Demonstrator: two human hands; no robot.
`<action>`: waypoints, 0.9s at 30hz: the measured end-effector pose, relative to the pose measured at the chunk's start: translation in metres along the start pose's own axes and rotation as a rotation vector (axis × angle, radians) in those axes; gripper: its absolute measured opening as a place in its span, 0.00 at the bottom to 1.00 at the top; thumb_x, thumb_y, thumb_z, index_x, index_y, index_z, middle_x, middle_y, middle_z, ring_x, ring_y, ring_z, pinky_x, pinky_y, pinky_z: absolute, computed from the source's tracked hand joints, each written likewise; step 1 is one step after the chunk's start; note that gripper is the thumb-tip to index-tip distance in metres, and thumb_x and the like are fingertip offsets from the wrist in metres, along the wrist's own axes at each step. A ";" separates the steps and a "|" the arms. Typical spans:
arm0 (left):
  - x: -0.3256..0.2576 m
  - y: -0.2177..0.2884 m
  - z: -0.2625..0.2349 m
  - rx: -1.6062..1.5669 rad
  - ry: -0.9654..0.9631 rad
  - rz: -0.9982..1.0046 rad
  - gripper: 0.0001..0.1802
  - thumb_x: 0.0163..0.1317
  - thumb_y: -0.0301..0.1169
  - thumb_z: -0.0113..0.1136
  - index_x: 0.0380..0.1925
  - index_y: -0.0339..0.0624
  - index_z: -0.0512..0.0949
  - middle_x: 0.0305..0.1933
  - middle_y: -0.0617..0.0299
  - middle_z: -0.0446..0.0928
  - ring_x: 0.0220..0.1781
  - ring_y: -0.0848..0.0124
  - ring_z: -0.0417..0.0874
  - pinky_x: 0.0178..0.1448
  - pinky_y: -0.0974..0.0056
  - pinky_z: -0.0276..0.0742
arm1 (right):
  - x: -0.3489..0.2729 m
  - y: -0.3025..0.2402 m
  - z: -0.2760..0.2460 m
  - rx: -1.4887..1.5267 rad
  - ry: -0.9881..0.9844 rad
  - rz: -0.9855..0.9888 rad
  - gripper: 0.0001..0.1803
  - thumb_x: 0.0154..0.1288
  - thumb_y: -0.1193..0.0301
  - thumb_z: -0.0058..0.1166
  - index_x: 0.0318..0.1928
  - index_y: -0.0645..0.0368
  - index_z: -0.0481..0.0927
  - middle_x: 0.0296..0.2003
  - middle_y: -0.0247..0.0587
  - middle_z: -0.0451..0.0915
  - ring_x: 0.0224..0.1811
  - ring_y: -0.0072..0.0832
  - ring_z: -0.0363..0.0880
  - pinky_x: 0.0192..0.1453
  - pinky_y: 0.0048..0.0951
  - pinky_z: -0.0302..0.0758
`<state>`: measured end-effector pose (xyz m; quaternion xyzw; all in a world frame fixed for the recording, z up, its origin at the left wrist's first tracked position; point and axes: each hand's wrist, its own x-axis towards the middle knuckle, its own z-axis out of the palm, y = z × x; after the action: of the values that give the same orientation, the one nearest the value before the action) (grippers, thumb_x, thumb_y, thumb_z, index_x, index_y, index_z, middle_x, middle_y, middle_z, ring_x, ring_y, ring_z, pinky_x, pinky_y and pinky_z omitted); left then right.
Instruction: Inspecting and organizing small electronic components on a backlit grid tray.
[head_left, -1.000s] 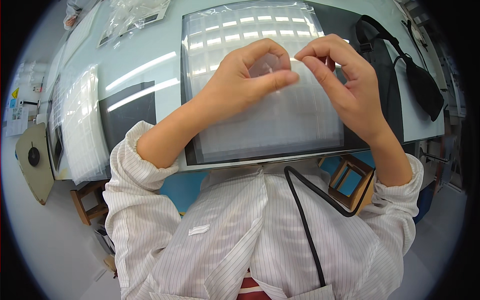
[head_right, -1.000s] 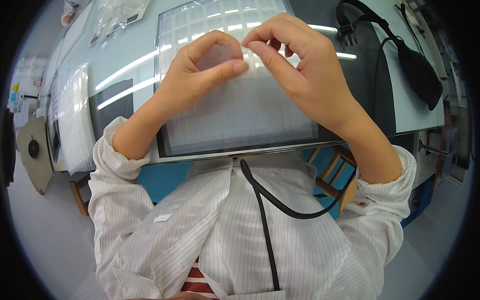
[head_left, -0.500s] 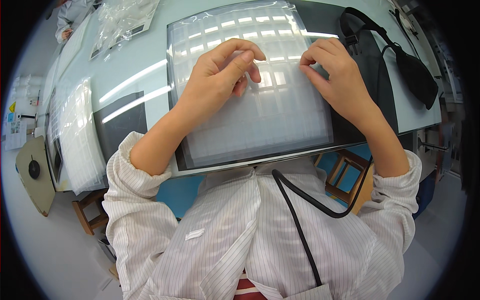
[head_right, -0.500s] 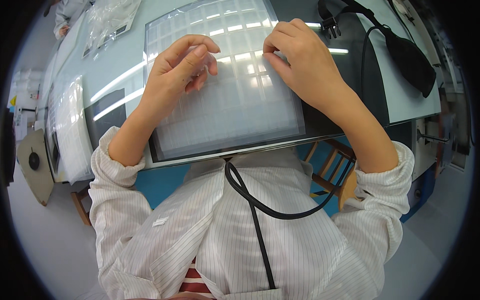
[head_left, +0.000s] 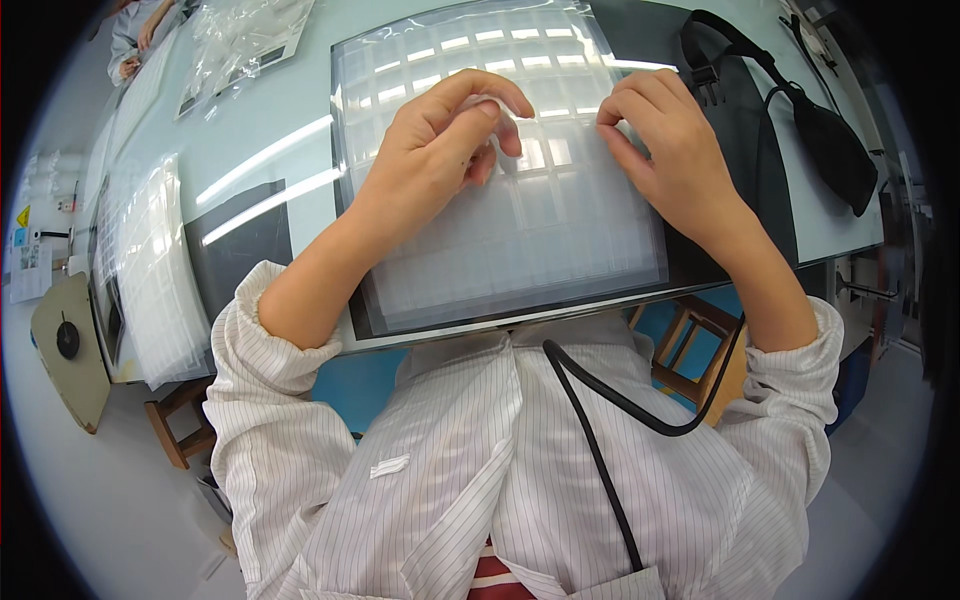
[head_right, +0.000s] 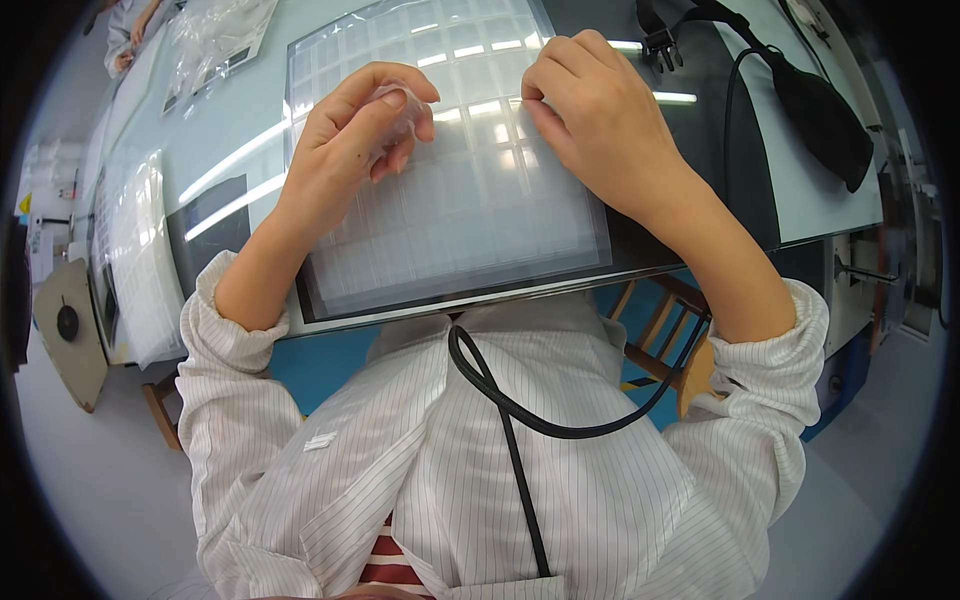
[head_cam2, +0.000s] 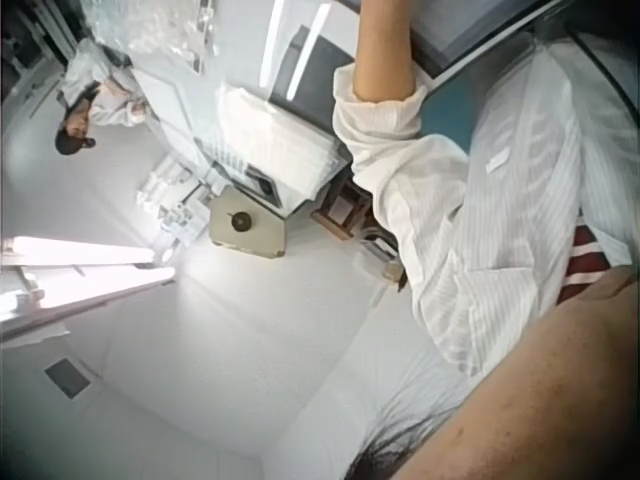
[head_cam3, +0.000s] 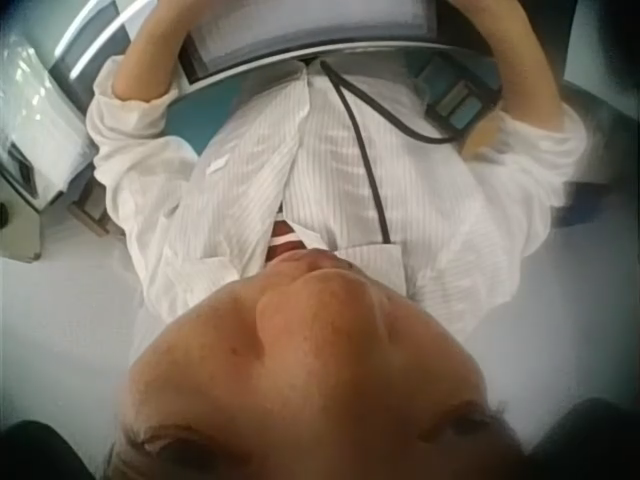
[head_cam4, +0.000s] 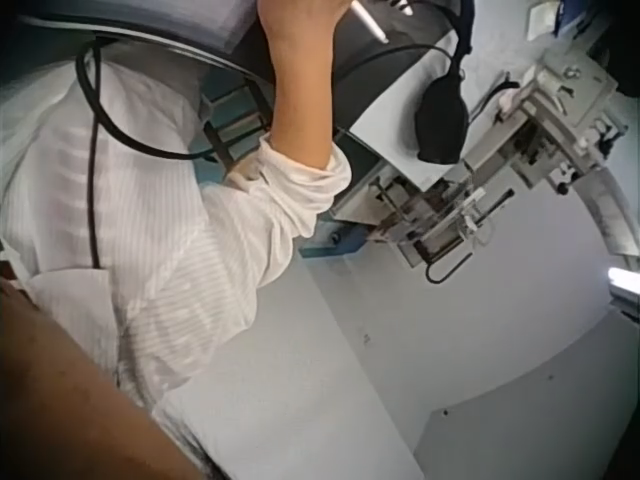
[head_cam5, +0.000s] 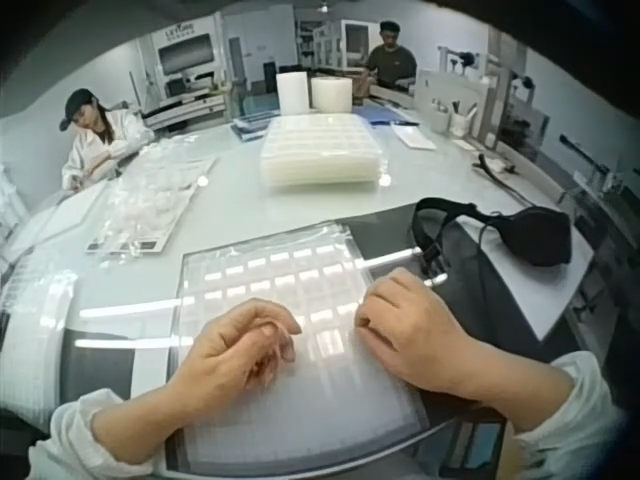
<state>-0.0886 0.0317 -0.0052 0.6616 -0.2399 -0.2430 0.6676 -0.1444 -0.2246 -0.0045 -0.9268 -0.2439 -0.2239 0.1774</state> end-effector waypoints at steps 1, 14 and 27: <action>0.000 0.001 0.001 0.000 -0.001 -0.001 0.11 0.77 0.36 0.53 0.50 0.48 0.81 0.32 0.66 0.79 0.26 0.83 0.70 0.33 0.75 0.67 | 0.002 -0.003 -0.004 0.036 -0.026 -0.005 0.06 0.63 0.78 0.64 0.40 0.63 0.81 0.41 0.39 0.80 0.45 0.36 0.77 0.52 0.33 0.74; -0.005 0.004 0.015 -0.041 0.024 -0.014 0.12 0.78 0.38 0.55 0.48 0.43 0.81 0.31 0.62 0.81 0.25 0.83 0.71 0.30 0.75 0.67 | -0.023 -0.023 -0.024 0.160 -0.116 0.175 0.05 0.65 0.79 0.62 0.41 0.63 0.83 0.41 0.37 0.81 0.43 0.30 0.77 0.48 0.28 0.73; -0.006 -0.003 0.012 -0.074 -0.011 -0.026 0.14 0.78 0.35 0.49 0.55 0.46 0.79 0.34 0.64 0.82 0.25 0.84 0.71 0.27 0.78 0.63 | -0.036 -0.028 -0.013 -0.045 -0.001 0.018 0.11 0.58 0.80 0.66 0.42 0.62 0.84 0.42 0.40 0.82 0.47 0.39 0.79 0.51 0.36 0.76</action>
<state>-0.1009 0.0257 -0.0082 0.6381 -0.2256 -0.2641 0.6871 -0.1913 -0.2209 -0.0059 -0.9327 -0.2307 -0.2274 0.1582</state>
